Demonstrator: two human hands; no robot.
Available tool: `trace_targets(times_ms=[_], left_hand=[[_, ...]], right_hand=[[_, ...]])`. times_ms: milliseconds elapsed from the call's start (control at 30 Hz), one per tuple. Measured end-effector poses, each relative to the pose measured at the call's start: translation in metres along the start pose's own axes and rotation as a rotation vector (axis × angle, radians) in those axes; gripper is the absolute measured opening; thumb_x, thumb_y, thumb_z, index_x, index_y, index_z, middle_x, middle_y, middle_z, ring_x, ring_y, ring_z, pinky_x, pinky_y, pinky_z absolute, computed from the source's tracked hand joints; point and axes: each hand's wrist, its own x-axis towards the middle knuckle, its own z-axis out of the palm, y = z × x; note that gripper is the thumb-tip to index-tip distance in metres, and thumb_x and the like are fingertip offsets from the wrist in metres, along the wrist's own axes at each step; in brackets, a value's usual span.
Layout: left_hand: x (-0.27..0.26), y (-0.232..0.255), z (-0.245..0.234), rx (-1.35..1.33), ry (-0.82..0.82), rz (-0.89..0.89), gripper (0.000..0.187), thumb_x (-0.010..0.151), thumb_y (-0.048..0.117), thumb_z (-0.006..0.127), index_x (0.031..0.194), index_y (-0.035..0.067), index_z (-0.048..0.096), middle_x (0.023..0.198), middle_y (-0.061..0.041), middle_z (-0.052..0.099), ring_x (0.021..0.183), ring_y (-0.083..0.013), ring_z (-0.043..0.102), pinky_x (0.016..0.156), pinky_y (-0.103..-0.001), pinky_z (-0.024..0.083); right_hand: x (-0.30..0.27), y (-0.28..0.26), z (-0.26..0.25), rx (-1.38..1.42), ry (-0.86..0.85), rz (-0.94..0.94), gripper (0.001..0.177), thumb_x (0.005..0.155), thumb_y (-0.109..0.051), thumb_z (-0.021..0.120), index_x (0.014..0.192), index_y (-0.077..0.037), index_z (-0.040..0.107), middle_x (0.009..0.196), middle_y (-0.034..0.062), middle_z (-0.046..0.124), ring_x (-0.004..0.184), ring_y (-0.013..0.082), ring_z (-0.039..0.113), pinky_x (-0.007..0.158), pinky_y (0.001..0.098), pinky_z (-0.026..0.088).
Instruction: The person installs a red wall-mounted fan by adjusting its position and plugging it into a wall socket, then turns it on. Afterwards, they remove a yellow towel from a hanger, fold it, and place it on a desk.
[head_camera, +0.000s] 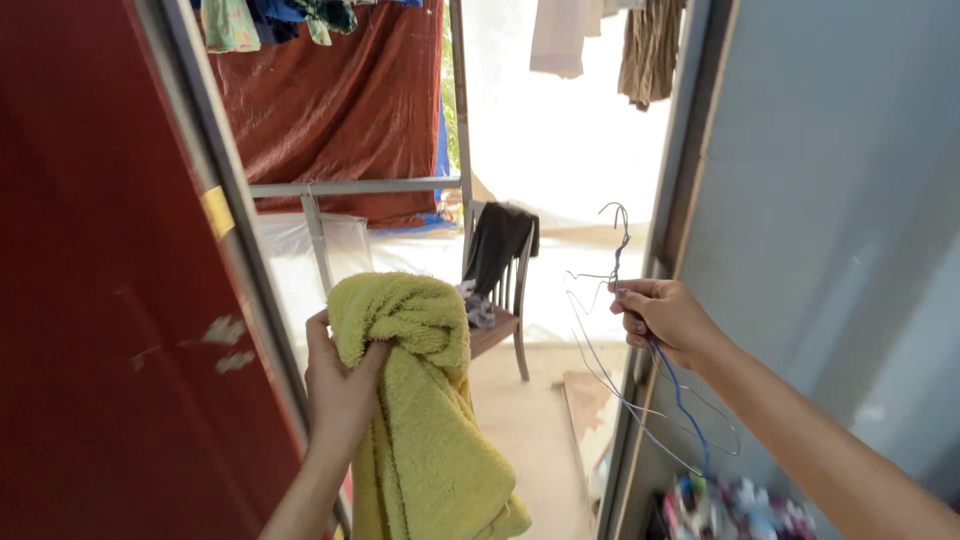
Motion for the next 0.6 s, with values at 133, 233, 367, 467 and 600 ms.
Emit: trace_targets(times_ms=[133, 233, 367, 467, 600], left_hand=[[0.059, -0.026, 0.048, -0.072, 0.002, -0.002, 0.052, 0.091, 0.014, 0.063, 0.135, 0.007, 0.036, 0.117, -0.017, 0.067, 0.1, -0.0247, 0.074, 0.081, -0.037, 0.062], [0.095, -0.045, 0.087, -0.129, 0.023, 0.097, 0.053, 0.09, 0.01, 0.063, 0.135, 0.005, 0.036, 0.119, -0.017, 0.065, 0.107, -0.0252, 0.07, 0.086, -0.038, 0.057], [0.144, -0.062, 0.132, -0.156, 0.044, 0.142, 0.051, 0.093, 0.01, 0.061, 0.137, 0.004, 0.037, 0.121, -0.017, 0.062, 0.113, -0.0253, 0.065, 0.094, -0.038, 0.051], [0.179, -0.075, 0.166, -0.197, 0.04, 0.07, 0.051, 0.092, 0.013, 0.062, 0.136, 0.004, 0.038, 0.121, -0.017, 0.063, 0.112, -0.025, 0.065, 0.094, -0.038, 0.052], [0.224, -0.09, 0.208, -0.209, 0.041, 0.091, 0.052, 0.092, 0.016, 0.065, 0.136, 0.004, 0.041, 0.123, -0.018, 0.063, 0.113, -0.0263, 0.064, 0.094, -0.04, 0.051]], right_hand=[[0.09, -0.008, -0.004, 0.016, 0.054, -0.038, 0.03, 0.1, -0.004, 0.052, 0.124, 0.012, 0.059, 0.088, 0.0146, 0.06, 0.055, 0.0133, 0.044, 0.047, 0.0309, 0.041], [0.146, -0.016, -0.006, 0.05, 0.085, -0.051, 0.027, 0.103, -0.007, 0.051, 0.121, 0.012, 0.059, 0.088, 0.0123, 0.057, 0.056, 0.0119, 0.041, 0.047, 0.031, 0.039], [0.207, -0.027, -0.01, 0.047, 0.143, -0.052, 0.022, 0.102, -0.002, 0.046, 0.117, 0.01, 0.057, 0.089, 0.0139, 0.058, 0.056, 0.013, 0.042, 0.048, 0.0314, 0.037], [0.246, -0.027, -0.018, 0.095, 0.177, -0.067, 0.019, 0.101, -0.001, 0.045, 0.114, 0.01, 0.055, 0.089, 0.0145, 0.058, 0.056, 0.0134, 0.042, 0.048, 0.0323, 0.038], [0.303, -0.024, -0.03, 0.126, 0.195, -0.097, 0.02, 0.1, 0.0, 0.044, 0.112, 0.011, 0.056, 0.089, 0.0145, 0.058, 0.056, 0.0128, 0.042, 0.047, 0.032, 0.038]])
